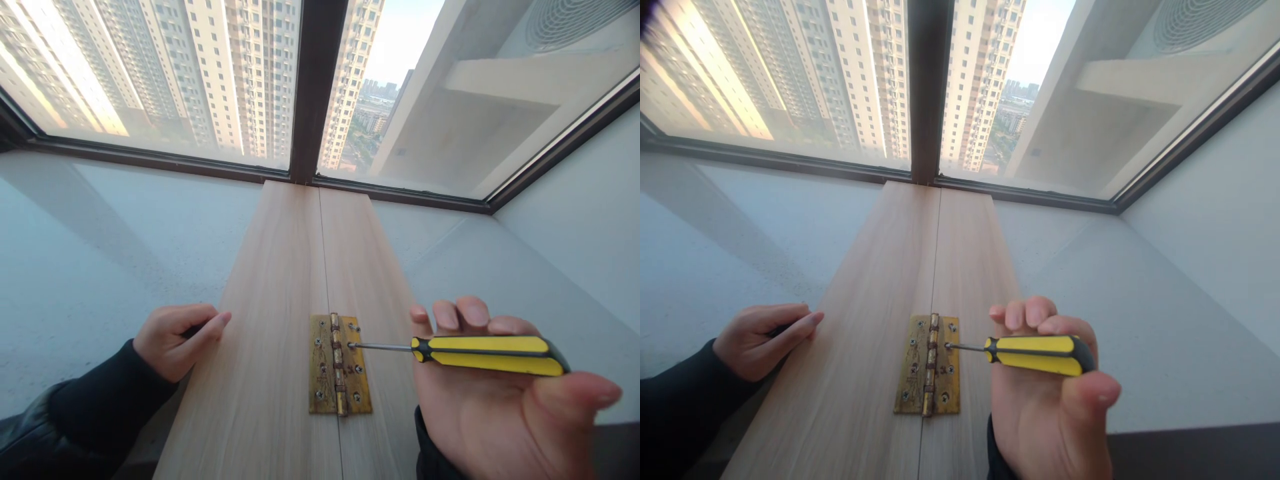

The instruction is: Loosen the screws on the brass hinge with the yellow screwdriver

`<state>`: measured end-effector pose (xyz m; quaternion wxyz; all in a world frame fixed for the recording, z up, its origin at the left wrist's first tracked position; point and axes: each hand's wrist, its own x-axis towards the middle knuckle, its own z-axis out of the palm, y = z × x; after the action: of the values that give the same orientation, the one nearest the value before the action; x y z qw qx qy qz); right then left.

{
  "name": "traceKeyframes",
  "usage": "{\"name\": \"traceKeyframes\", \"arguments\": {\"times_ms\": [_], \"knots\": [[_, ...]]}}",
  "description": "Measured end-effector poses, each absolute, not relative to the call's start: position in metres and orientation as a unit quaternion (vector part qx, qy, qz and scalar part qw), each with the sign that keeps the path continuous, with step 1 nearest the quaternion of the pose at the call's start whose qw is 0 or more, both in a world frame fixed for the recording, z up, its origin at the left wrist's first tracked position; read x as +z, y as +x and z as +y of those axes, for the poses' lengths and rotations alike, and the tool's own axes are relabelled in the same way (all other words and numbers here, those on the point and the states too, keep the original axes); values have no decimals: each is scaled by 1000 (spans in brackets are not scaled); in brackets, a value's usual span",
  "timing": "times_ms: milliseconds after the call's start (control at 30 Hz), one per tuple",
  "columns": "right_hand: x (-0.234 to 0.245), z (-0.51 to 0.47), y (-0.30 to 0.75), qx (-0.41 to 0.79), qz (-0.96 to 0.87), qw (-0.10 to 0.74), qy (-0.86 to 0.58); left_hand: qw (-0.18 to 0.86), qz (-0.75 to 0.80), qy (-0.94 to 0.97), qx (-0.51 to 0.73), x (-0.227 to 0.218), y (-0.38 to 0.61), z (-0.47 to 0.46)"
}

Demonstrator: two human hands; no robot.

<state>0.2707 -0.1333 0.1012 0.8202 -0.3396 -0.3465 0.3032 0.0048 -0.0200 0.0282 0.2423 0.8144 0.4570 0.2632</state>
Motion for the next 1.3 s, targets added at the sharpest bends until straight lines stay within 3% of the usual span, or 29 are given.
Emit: {"name": "traceKeyframes", "arguments": {"times_ms": [167,400,600,733,1000,1300], "knots": [[99,-127,276,297,-365,819,-327,250,455,811,268,28,5,-20],[105,-115,271,420,-445,758,-224,265,457,803,275,31,7,-21],[99,-130,277,312,-415,793,-320,256,455,810,265,27,6,-19],[95,-126,285,319,-399,796,-325,251,461,811,260,27,5,-19],[107,-119,279,462,-425,747,-219,263,463,803,267,31,7,-20],[103,-120,289,386,-449,760,-270,267,456,803,276,30,7,-20]]}}
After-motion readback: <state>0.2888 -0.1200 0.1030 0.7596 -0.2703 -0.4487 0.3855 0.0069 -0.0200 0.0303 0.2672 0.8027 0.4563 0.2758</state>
